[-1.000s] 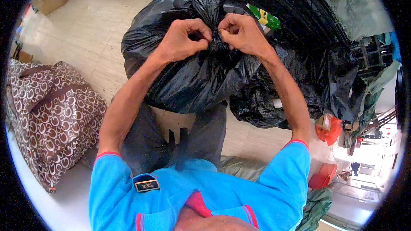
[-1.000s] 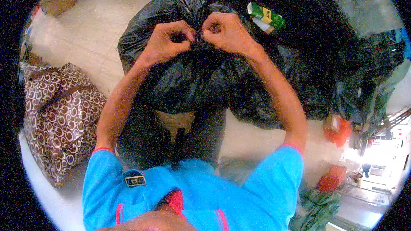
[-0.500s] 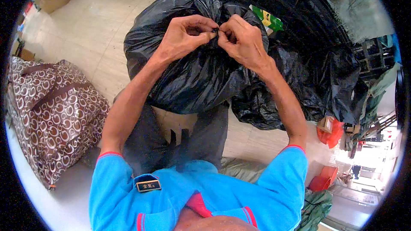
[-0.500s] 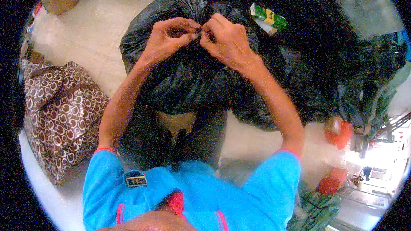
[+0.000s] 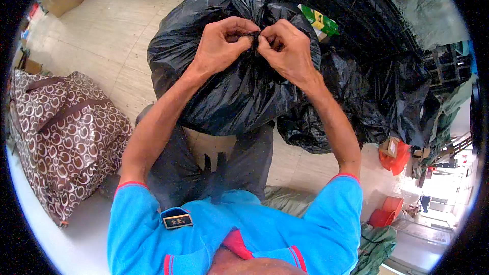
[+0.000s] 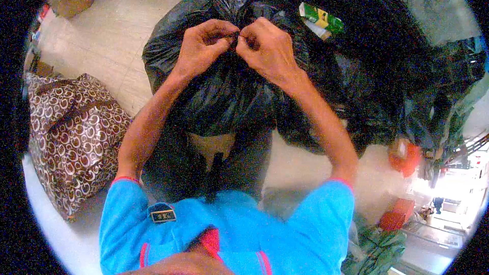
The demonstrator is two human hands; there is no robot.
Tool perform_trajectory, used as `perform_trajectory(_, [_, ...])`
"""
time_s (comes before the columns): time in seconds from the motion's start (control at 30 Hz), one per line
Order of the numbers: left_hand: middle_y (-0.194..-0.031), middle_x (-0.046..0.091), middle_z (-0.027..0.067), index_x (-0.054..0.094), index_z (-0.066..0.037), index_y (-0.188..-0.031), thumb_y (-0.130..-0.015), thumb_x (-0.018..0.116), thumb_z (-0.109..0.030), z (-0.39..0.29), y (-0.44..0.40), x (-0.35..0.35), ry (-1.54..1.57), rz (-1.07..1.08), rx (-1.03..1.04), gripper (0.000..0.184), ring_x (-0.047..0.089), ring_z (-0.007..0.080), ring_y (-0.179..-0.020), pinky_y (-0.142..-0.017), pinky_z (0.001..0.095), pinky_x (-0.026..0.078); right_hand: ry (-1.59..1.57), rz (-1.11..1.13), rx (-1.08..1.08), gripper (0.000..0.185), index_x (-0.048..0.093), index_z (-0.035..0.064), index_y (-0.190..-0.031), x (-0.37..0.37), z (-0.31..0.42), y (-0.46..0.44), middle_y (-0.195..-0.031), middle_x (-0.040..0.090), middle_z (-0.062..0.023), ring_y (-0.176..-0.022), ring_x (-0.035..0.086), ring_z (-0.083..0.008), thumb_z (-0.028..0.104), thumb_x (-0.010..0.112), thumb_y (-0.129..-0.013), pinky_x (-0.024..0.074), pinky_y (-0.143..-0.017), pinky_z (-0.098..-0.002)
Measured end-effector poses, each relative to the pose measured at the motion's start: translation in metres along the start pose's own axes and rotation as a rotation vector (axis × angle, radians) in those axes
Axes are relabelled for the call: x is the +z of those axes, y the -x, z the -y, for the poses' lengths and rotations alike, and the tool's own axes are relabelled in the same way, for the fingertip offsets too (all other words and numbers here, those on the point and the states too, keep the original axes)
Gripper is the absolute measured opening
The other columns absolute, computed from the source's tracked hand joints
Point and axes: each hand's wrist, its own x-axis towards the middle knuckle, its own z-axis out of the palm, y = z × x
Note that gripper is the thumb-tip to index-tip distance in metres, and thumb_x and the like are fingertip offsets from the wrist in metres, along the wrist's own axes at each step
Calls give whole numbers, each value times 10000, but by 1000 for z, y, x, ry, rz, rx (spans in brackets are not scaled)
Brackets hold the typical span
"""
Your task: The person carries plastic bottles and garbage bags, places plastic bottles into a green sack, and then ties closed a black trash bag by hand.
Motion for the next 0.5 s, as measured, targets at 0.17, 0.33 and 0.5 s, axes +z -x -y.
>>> perform_trajectory(0.17, [-1044,687,60,651,5,-1064,-831,644,29,1,-1,1,174,-32,-37,235,637,129,-983,-894,271,507,-21,-40,97,157,654,33,-872,-1,6,5,-825,623,-112,-676,649,-269,156,713,-795,532,-611,-364])
perform_trajectory(0.33, [-1095,675,64,637,1,-1101,-837,637,46,-1,-1,-1,188,-64,3,267,632,141,-1017,-927,279,495,52,-105,109,212,658,44,-904,0,19,8,-857,636,-115,-753,659,-299,222,715,-804,536,-678,-388])
perform_trajectory(0.5, [-1148,658,68,609,2,-1152,-841,633,51,-6,0,0,124,-53,87,316,615,151,-1074,-960,283,477,132,-18,175,221,664,53,-910,0,15,10,-902,651,-121,-783,658,-319,237,712,-799,533,-697,-391])
